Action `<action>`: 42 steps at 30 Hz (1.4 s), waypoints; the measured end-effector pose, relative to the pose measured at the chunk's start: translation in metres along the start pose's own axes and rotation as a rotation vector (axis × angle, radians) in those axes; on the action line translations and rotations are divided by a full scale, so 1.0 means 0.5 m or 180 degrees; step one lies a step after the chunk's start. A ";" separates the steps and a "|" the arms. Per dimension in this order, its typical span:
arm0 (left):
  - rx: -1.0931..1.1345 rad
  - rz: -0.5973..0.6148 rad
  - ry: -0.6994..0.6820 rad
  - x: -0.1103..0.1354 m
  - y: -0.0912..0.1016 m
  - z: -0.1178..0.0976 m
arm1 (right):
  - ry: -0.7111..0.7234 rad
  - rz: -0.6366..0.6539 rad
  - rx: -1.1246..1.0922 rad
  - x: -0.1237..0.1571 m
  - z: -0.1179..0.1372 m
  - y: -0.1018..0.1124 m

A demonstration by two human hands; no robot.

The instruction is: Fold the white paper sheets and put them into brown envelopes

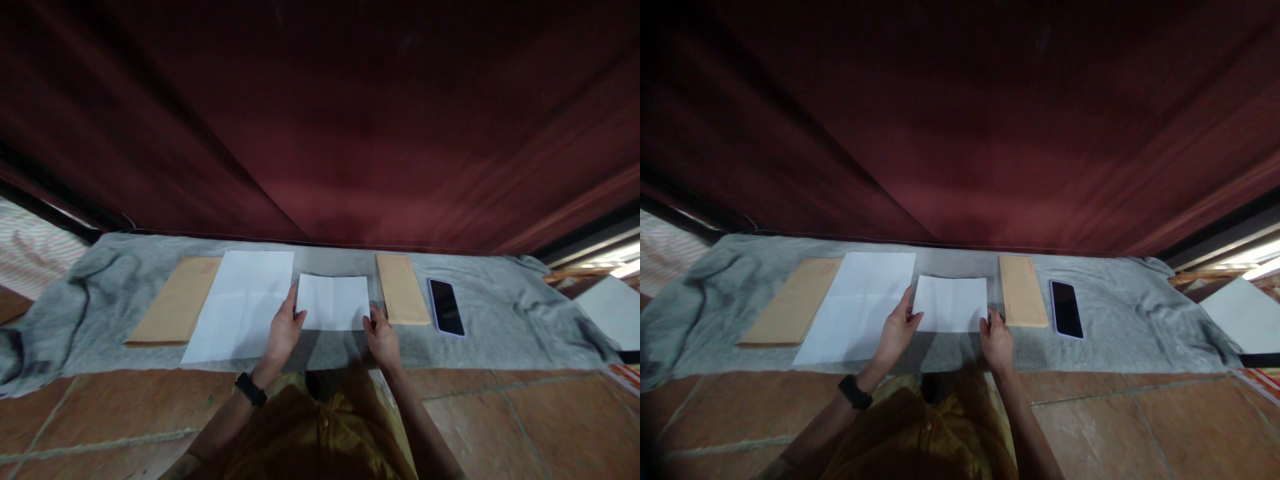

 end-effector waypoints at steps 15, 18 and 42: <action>-0.1634 -0.0061 -0.0910 0.033 -0.029 -0.033 | 0.0450 -0.0421 0.0901 0.012 0.022 -0.019; -0.1652 0.0248 -0.1266 0.057 -0.058 -0.051 | 0.0465 -0.0393 0.0975 0.014 0.023 -0.021; -0.2372 0.0666 -0.1465 0.127 -0.109 -0.024 | 0.1425 -0.0201 0.0660 0.048 0.121 -0.074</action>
Point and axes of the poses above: each hand's wrist, its own x-axis away from the middle knuckle, its own y-axis out of the back of the hand, z = x × y, the point moved 3 cm from there along -x, towards the middle knuckle, and after that the axes turned 10 degrees about x, right-handed, at the moved point
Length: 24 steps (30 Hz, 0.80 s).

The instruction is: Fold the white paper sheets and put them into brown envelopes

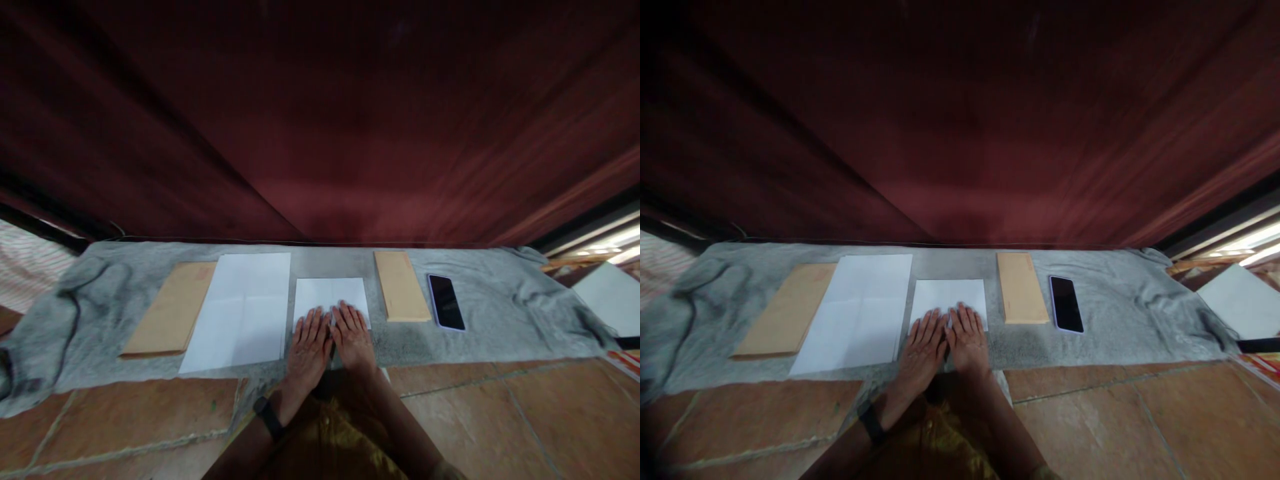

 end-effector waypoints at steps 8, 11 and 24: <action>0.0083 -0.0223 0.0287 0.024 0.001 0.017 | -0.0183 -0.0134 0.0426 0.011 -0.035 -0.003; 0.0091 -0.0268 0.0342 0.033 0.003 0.021 | -0.0202 -0.0196 0.0446 0.019 -0.048 -0.002; 0.0168 -0.0162 0.0283 -0.023 0.010 0.003 | -0.0337 -0.0200 0.0541 0.037 -0.078 0.015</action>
Point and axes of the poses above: each hand's wrist, its own x-axis away from the middle knuckle, its own y-axis out of the back of the hand, z = x × y, the point moved 3 cm from there along -x, towards the middle knuckle, and after that the axes turned 10 degrees about x, right-handed, at the moved point
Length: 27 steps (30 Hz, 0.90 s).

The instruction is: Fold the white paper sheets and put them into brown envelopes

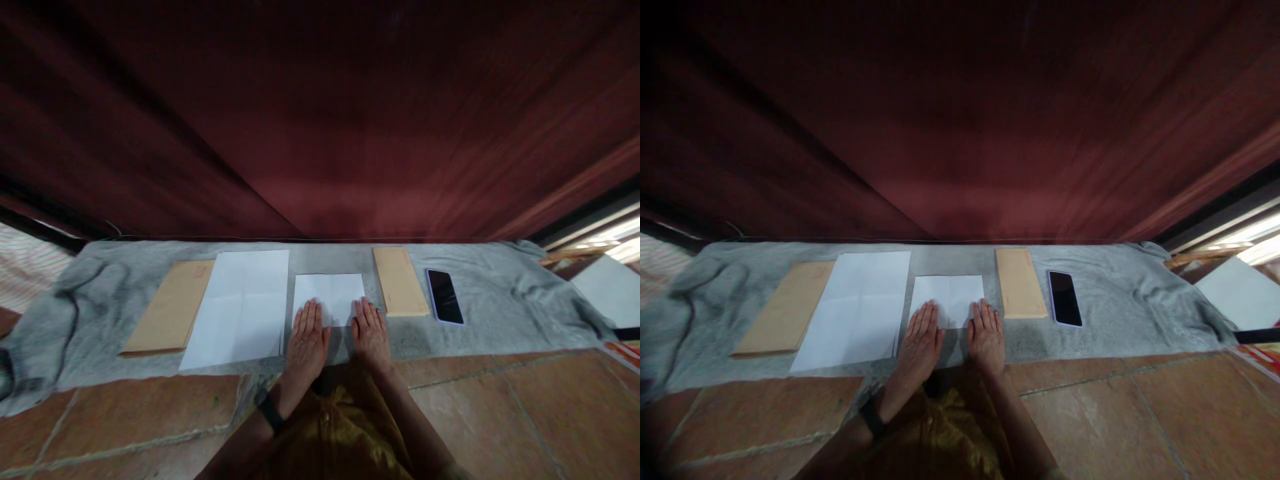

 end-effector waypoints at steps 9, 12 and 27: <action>0.0102 0.0089 -0.0063 -0.112 -0.035 -0.004 | -0.0033 -0.0072 0.0003 0.000 0.002 -0.001; 0.0083 0.0043 -0.0071 -0.113 -0.042 -0.004 | -0.0065 -0.0063 -0.0036 0.003 -0.001 -0.003; -0.0034 0.0165 -0.0168 -0.109 -0.056 0.009 | 0.0350 0.0266 -0.0706 -0.135 0.090 -0.029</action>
Point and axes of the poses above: each hand's wrist, its own x-axis away from the middle knuckle, its own y-axis out of the back of the hand, z = x × y, the point moved 3 cm from there along -x, towards the middle knuckle, and after that the axes turned 10 degrees about x, right-handed, at the moved point
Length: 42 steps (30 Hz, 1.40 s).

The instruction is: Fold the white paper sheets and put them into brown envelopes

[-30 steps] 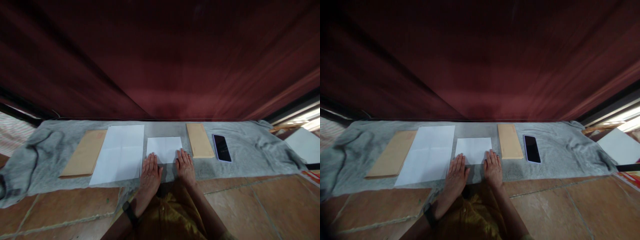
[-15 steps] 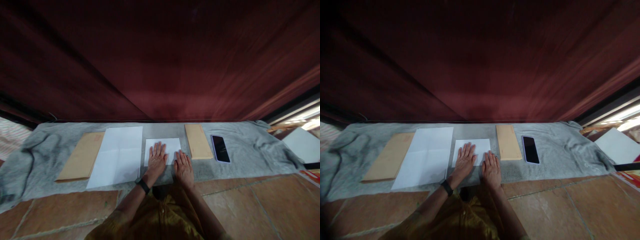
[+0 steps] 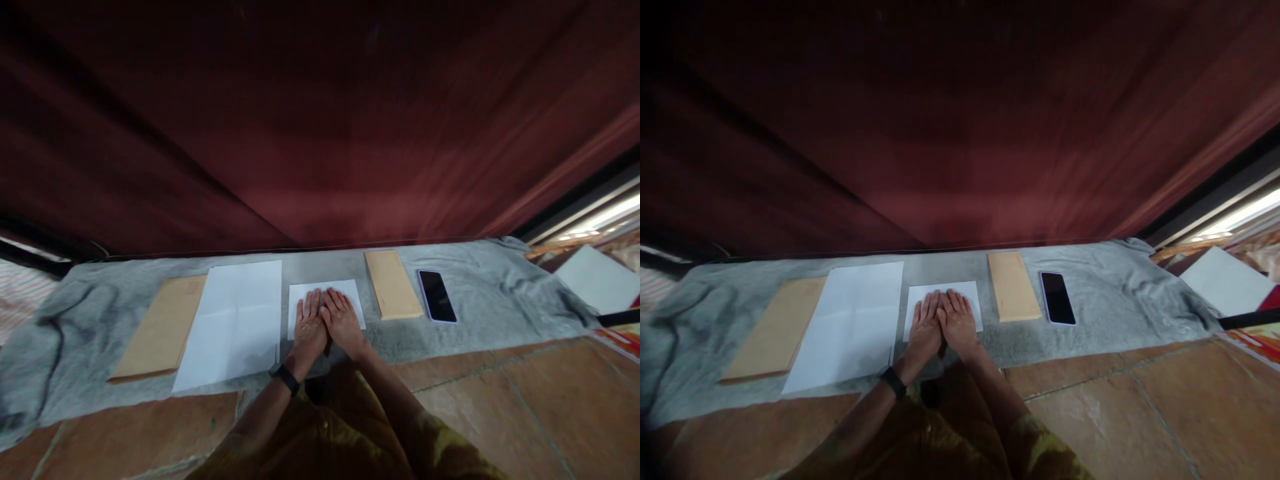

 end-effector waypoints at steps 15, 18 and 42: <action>0.0164 -0.0439 0.0203 0.021 0.016 0.027 | -0.0198 -0.0140 0.0452 0.003 -0.085 -0.010; 0.0151 -0.0524 0.0294 0.035 0.021 0.034 | -0.0233 -0.0173 0.0475 0.012 -0.095 -0.008; -0.0007 -0.0327 0.0239 0.159 0.055 -0.025 | -0.0513 -0.0400 0.0566 0.056 -0.121 -0.003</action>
Point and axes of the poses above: each hand's wrist, its own x-axis away from the middle knuckle, its own y-axis out of the back of the hand, z = x × y, the point moved 3 cm from there along -x, towards the middle knuckle, and after that the axes turned 10 degrees about x, right-handed, at the moved point
